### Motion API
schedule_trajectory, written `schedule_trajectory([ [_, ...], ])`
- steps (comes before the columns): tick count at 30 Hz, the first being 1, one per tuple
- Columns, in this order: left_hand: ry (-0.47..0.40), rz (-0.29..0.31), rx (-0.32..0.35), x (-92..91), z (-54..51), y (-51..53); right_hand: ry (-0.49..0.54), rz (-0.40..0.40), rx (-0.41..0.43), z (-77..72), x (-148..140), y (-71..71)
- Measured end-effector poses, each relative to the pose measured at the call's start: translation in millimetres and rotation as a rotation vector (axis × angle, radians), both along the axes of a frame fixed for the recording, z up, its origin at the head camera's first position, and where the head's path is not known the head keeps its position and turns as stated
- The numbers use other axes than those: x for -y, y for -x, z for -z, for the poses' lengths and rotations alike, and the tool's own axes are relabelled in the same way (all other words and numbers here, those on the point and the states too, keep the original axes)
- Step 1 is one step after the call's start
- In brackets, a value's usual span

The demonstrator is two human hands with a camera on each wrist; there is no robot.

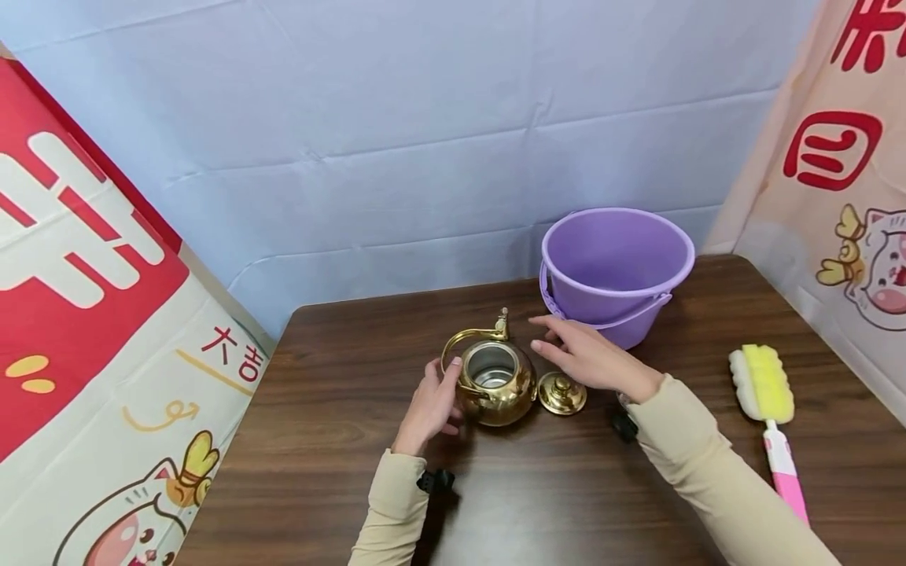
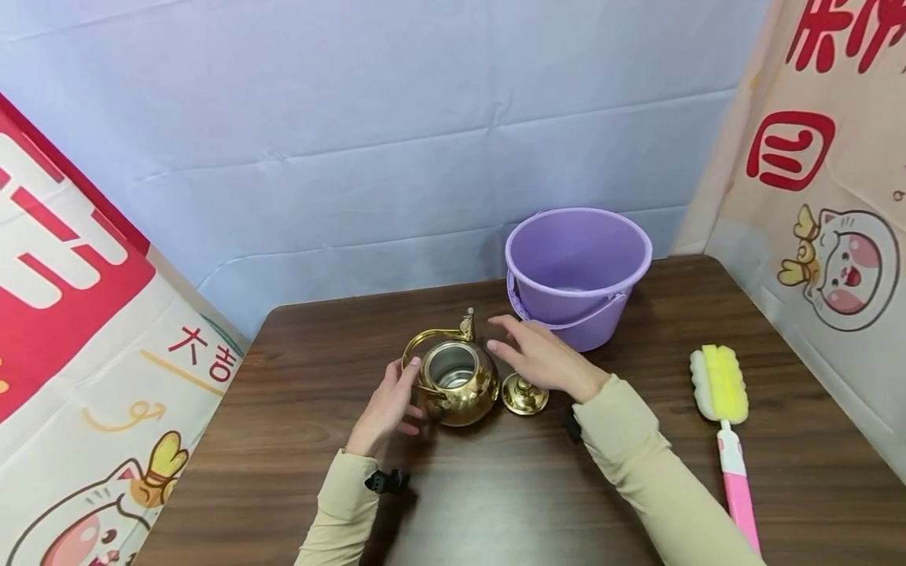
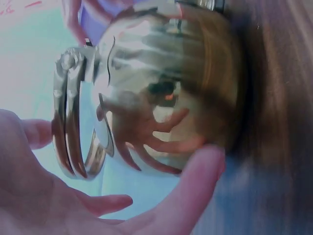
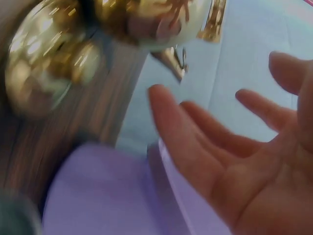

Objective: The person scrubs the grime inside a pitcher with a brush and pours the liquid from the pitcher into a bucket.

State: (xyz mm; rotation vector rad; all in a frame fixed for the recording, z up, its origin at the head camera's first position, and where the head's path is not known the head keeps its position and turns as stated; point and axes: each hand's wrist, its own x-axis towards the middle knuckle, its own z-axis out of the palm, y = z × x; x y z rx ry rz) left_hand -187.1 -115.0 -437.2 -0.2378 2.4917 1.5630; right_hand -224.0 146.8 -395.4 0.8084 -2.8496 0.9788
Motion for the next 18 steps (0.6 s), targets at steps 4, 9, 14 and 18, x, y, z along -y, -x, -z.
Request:
schedule_trajectory([
  [4,-0.112,0.027,0.055,-6.4,2.7,-0.3,-0.015,0.006,0.097,0.8,19,15.0],
  [9,-0.185,0.003,0.091,-13.9,6.1,-1.8,-0.05,0.002,0.199,7.5,37,30.6],
  [14,-0.214,-0.012,0.104,-16.2,9.8,-3.0,-0.058,-0.036,0.283,16.9,49,39.5],
  [18,-0.225,0.004,0.133,-15.6,12.6,-4.5,-0.069,-0.055,0.329,23.8,52,43.0],
])
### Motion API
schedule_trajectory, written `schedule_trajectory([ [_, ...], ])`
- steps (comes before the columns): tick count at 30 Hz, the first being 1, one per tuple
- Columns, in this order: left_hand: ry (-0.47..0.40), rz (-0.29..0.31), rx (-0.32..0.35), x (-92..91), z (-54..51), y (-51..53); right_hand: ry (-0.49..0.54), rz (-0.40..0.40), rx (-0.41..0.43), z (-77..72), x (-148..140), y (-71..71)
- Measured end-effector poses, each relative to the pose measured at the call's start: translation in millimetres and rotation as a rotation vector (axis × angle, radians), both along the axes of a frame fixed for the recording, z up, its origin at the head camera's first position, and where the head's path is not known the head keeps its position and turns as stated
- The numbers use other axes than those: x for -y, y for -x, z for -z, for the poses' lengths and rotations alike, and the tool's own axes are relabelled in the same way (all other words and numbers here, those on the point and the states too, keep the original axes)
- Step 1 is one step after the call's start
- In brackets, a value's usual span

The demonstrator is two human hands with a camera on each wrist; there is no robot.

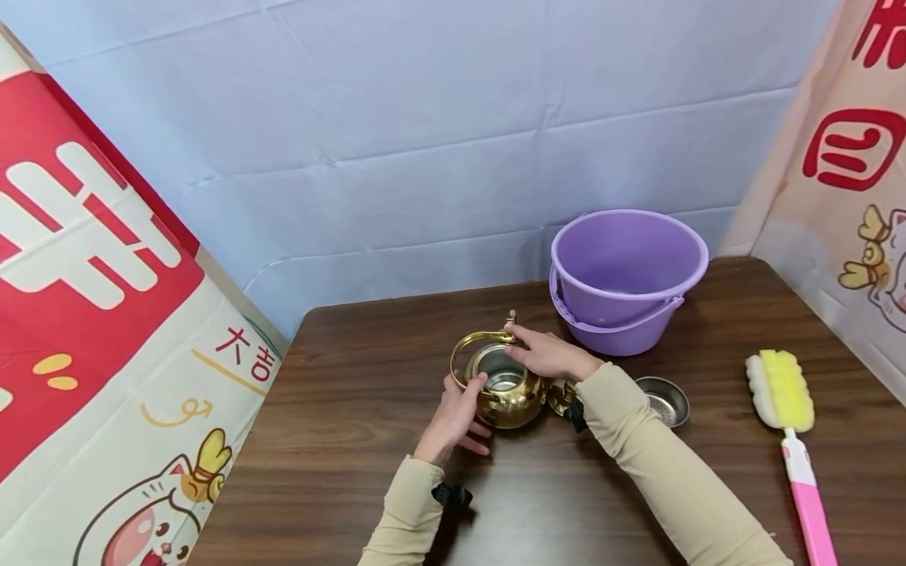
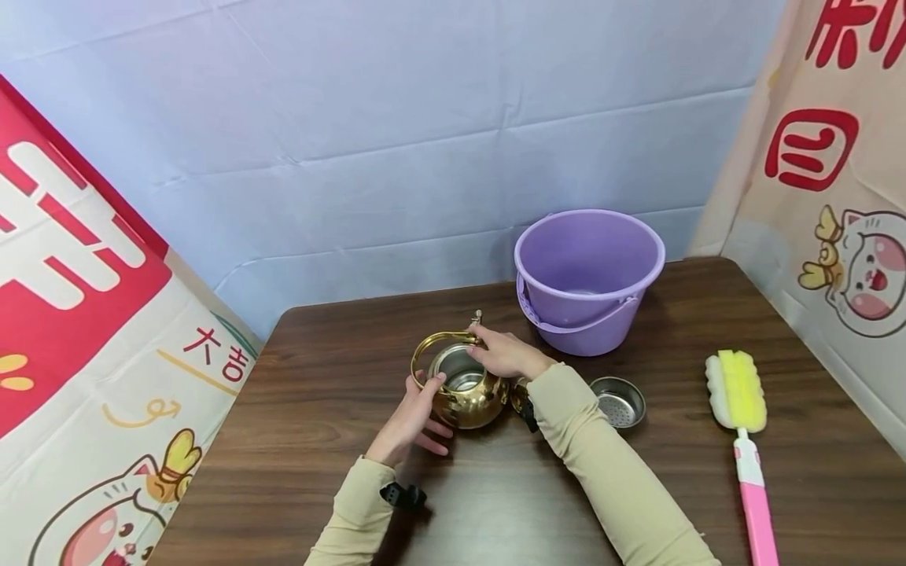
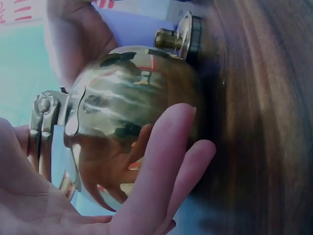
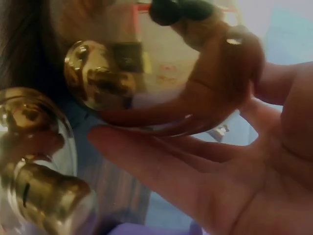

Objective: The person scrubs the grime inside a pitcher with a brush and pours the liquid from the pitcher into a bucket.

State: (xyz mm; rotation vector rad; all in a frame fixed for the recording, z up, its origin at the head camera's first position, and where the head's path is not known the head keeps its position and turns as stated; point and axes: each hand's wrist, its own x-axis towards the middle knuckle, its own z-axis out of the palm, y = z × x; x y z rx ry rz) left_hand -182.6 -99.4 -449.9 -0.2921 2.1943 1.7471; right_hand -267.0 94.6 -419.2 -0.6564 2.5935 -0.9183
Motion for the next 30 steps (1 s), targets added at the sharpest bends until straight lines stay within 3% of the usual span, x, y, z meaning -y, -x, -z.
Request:
schedule_trajectory([
  [12,-0.083,0.014,0.031,-7.5,5.2,-2.7,0.026,-0.005,-0.028,6.0,0.3,1.7],
  [20,-0.07,-0.055,-0.042,-7.9,4.2,1.0,0.035,0.02,-0.087,6.1,3.1,-2.1],
  [30,-0.053,-0.074,-0.067,-8.0,2.2,2.3,0.029,0.02,-0.125,2.9,5.0,-4.5],
])
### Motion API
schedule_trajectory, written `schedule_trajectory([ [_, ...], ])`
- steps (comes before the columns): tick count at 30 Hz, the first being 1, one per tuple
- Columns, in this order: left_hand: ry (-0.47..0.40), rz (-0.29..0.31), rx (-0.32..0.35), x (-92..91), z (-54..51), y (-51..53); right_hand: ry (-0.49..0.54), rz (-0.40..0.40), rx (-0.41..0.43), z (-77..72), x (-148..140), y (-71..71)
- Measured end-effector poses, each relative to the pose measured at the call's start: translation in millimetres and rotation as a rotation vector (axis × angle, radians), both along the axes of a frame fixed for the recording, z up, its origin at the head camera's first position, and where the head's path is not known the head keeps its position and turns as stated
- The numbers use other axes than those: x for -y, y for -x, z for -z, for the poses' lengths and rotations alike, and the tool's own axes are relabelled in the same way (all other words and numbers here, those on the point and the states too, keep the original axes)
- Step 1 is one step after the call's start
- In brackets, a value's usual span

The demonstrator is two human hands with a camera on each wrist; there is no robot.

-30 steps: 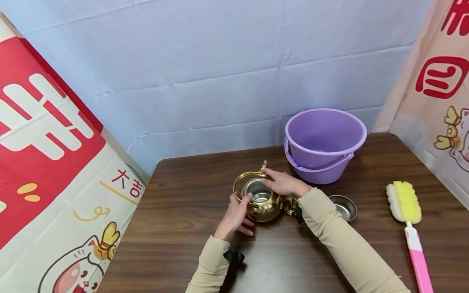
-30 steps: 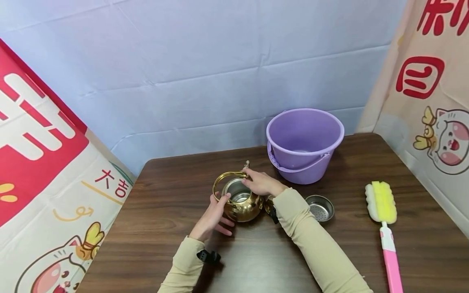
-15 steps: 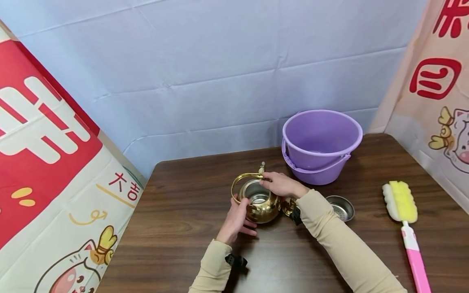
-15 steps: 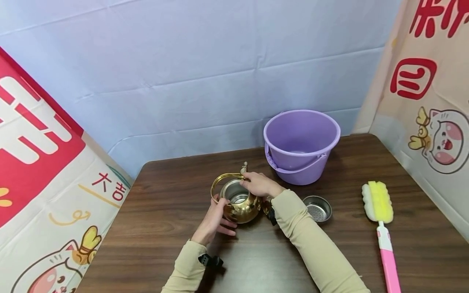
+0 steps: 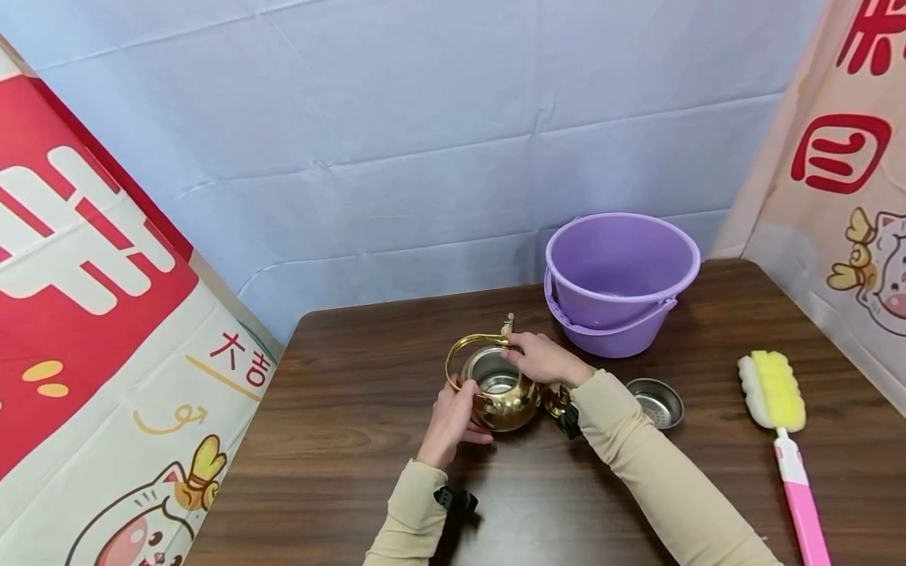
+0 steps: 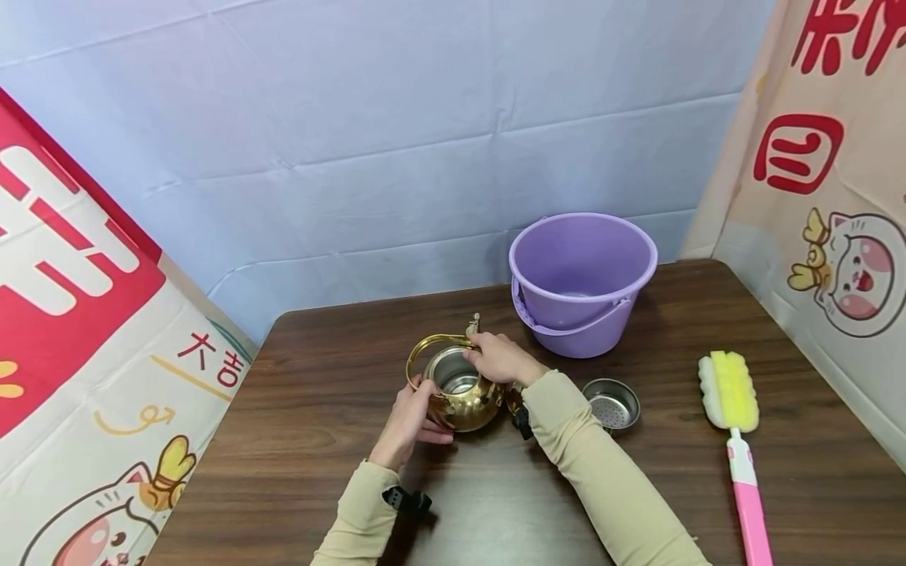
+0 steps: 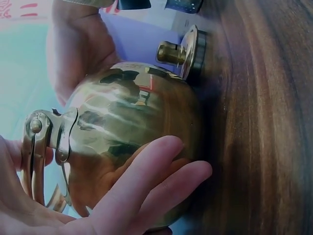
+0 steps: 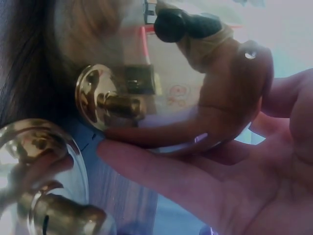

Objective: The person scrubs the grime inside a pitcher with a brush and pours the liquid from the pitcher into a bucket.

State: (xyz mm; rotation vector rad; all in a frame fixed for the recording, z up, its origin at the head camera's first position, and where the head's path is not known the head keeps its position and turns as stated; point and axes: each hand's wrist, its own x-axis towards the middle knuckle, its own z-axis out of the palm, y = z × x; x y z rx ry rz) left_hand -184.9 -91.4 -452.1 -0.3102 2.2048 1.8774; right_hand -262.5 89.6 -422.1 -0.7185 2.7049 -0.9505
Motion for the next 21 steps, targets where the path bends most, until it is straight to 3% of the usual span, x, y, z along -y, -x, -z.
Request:
schedule_trajectory([
  [11,0.019,0.015,-0.032,2.3,-15.1,-1.4,-0.009,-0.006,-0.052,-8.4,0,-0.6],
  [21,0.149,0.037,-0.036,5.7,-23.8,-5.4,-0.013,0.017,-0.063,-24.6,-1,-5.7],
])
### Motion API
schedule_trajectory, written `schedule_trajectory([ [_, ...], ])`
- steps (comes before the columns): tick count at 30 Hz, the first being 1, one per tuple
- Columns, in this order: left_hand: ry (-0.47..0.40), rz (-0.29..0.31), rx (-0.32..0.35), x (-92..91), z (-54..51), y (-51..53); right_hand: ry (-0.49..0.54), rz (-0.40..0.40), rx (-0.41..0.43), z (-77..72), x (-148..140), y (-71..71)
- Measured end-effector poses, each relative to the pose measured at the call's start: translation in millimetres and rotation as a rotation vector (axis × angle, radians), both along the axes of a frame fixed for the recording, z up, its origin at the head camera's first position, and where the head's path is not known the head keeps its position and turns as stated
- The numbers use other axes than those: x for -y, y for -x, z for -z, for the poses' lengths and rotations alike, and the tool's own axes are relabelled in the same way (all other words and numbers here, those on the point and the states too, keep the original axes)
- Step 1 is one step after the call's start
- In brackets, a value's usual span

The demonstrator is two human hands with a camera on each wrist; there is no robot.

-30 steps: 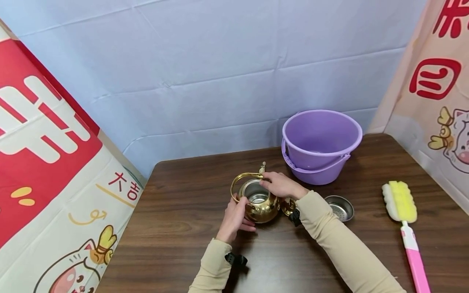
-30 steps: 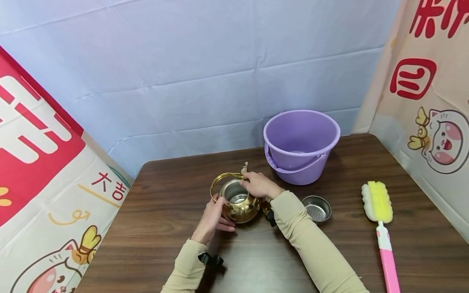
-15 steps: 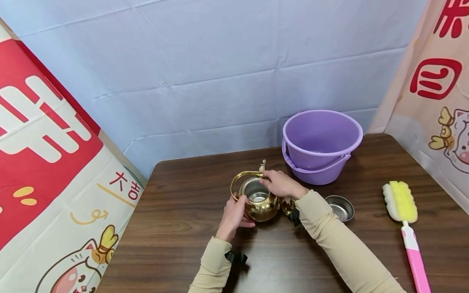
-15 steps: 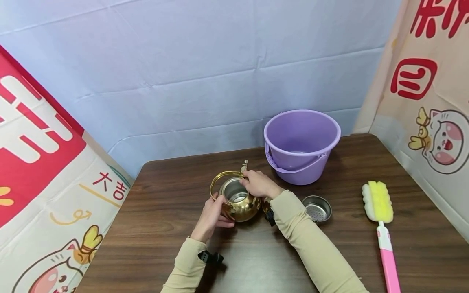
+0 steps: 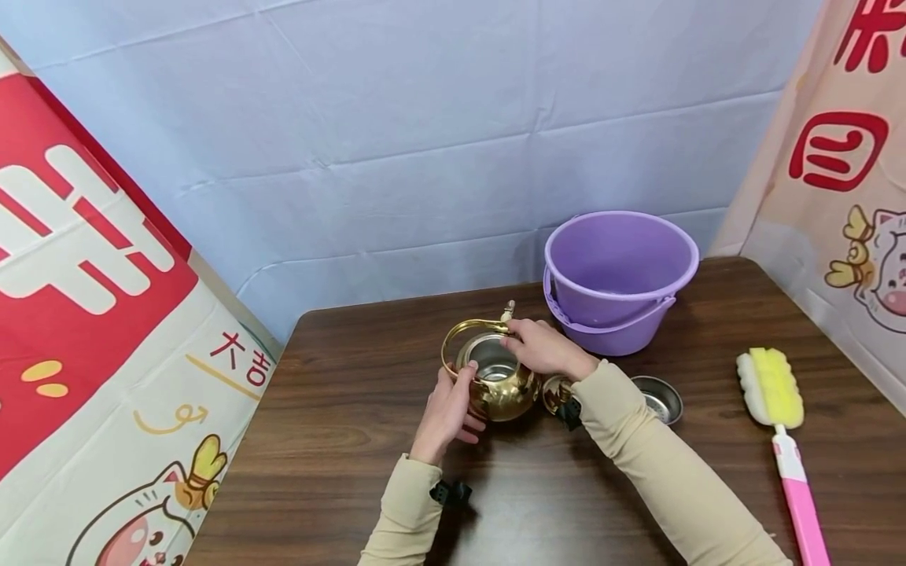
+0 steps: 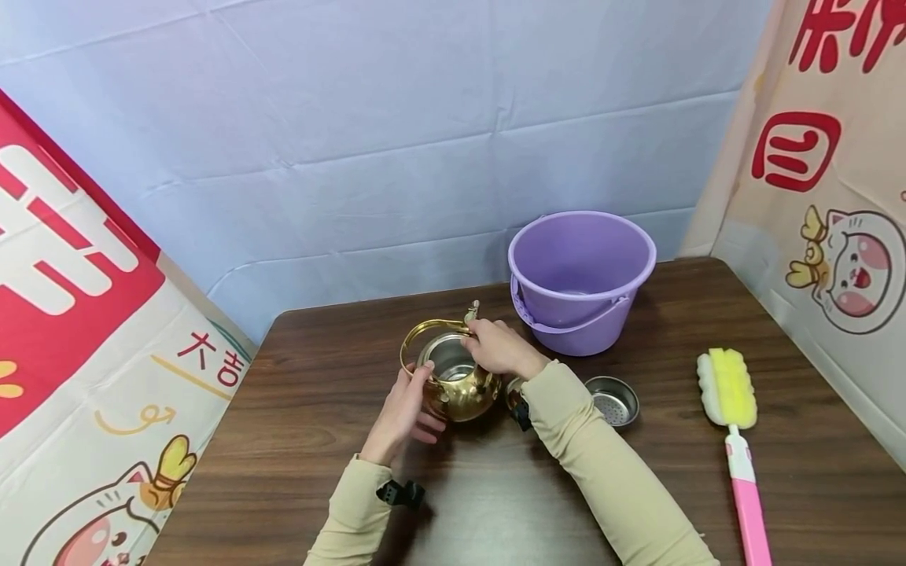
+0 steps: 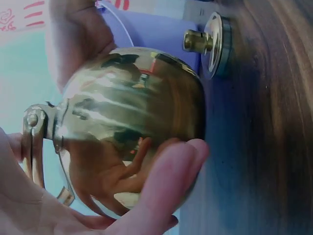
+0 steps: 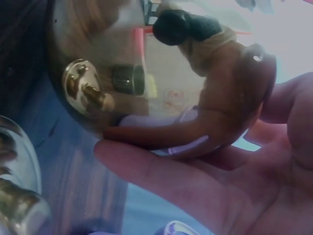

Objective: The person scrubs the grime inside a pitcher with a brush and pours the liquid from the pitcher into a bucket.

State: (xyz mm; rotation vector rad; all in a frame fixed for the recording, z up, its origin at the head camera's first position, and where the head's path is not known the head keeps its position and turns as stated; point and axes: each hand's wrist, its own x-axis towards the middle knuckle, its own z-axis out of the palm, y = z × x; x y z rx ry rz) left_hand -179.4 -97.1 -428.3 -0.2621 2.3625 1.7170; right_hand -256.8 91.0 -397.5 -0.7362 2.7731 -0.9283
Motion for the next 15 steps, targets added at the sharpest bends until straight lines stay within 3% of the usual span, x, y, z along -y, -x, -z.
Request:
schedule_trajectory([
  [7,0.031,0.041,-0.008,-1.8,-9.9,-1.4,-0.006,0.009,-0.036,-13.6,0,-1.4],
  [15,0.052,0.036,-0.033,-6.5,-28.7,3.0,-0.018,0.039,-0.089,-36.0,-1,-3.0],
])
